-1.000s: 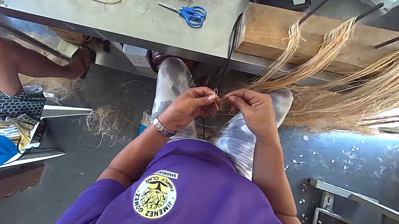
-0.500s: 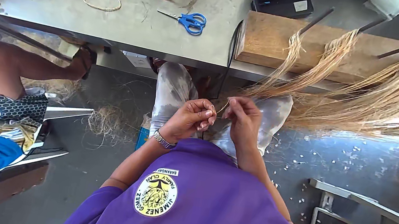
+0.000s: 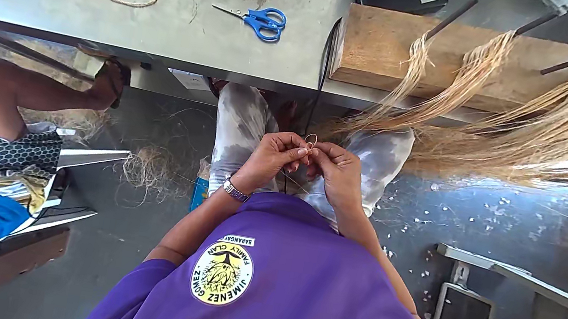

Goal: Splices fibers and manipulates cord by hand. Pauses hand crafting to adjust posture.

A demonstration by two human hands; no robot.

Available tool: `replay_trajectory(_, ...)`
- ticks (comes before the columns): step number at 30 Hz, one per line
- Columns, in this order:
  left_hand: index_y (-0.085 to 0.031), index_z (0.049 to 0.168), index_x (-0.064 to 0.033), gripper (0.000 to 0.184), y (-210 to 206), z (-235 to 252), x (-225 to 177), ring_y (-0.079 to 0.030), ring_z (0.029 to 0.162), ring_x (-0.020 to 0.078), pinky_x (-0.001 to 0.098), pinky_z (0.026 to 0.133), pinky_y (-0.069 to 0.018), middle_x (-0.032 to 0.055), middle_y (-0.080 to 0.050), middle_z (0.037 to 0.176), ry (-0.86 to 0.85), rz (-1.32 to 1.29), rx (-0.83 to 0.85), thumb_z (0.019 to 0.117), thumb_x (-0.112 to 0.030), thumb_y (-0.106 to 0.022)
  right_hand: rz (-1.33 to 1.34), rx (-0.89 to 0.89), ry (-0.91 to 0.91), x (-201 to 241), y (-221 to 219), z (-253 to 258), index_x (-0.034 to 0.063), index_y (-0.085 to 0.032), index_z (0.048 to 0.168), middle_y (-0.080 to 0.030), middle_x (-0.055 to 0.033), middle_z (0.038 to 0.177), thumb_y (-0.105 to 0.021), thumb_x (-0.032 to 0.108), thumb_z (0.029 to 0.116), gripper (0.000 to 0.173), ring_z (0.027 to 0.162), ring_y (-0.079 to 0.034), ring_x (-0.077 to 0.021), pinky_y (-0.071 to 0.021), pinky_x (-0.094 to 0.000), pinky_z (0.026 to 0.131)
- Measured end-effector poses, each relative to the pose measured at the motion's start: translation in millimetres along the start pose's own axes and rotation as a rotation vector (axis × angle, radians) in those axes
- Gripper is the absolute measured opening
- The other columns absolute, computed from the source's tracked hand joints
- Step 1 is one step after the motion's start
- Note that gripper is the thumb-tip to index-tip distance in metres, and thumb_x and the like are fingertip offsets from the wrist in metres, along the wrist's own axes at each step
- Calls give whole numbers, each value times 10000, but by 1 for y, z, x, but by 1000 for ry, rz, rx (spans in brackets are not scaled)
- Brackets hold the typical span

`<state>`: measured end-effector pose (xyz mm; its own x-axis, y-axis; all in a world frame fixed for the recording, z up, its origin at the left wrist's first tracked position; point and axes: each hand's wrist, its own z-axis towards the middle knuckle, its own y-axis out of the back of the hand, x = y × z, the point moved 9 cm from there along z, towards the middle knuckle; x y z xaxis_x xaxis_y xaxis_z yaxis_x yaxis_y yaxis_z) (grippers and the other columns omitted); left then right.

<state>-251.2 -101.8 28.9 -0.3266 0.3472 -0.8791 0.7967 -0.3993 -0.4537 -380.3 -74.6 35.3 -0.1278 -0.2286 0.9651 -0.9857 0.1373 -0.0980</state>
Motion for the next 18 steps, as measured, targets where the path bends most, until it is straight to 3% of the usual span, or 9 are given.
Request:
replay_trajectory(3,-691,979,-60,157,0,-1,0,-572,562,14,148,502,-476,11,-696,784,10,46,-4,981,42,-572,4,10,-27,-2,-1,2,16,-709,1002,-691,10,722,-576,5,1018,135,540,-617,-27,-556,-191,515)
replay_trajectory(7,-700,1012,-86,132,7,-3,-2,-565,569,6,141,509,-476,-2,-691,804,-73,99,-121,996,-13,-590,-79,6,91,6,-1,2,34,-664,1024,-681,27,768,-561,31,1031,104,594,-623,-15,-557,-174,568)
replay_trajectory(11,-692,1029,-77,97,9,-4,-2,-560,560,15,157,515,-500,-9,-644,767,-128,186,-241,997,-30,-614,-225,-15,255,12,-4,0,-5,-642,1046,-658,10,805,-563,33,1023,90,635,-608,3,-544,-157,603)
replay_trajectory(18,-692,1037,-21,90,4,-6,-11,-569,535,28,162,510,-507,25,-661,754,-135,339,-262,970,14,-644,-341,-5,423,22,0,-2,-62,-676,1020,-667,-57,882,-602,-8,984,99,691,-609,13,-537,-132,650)
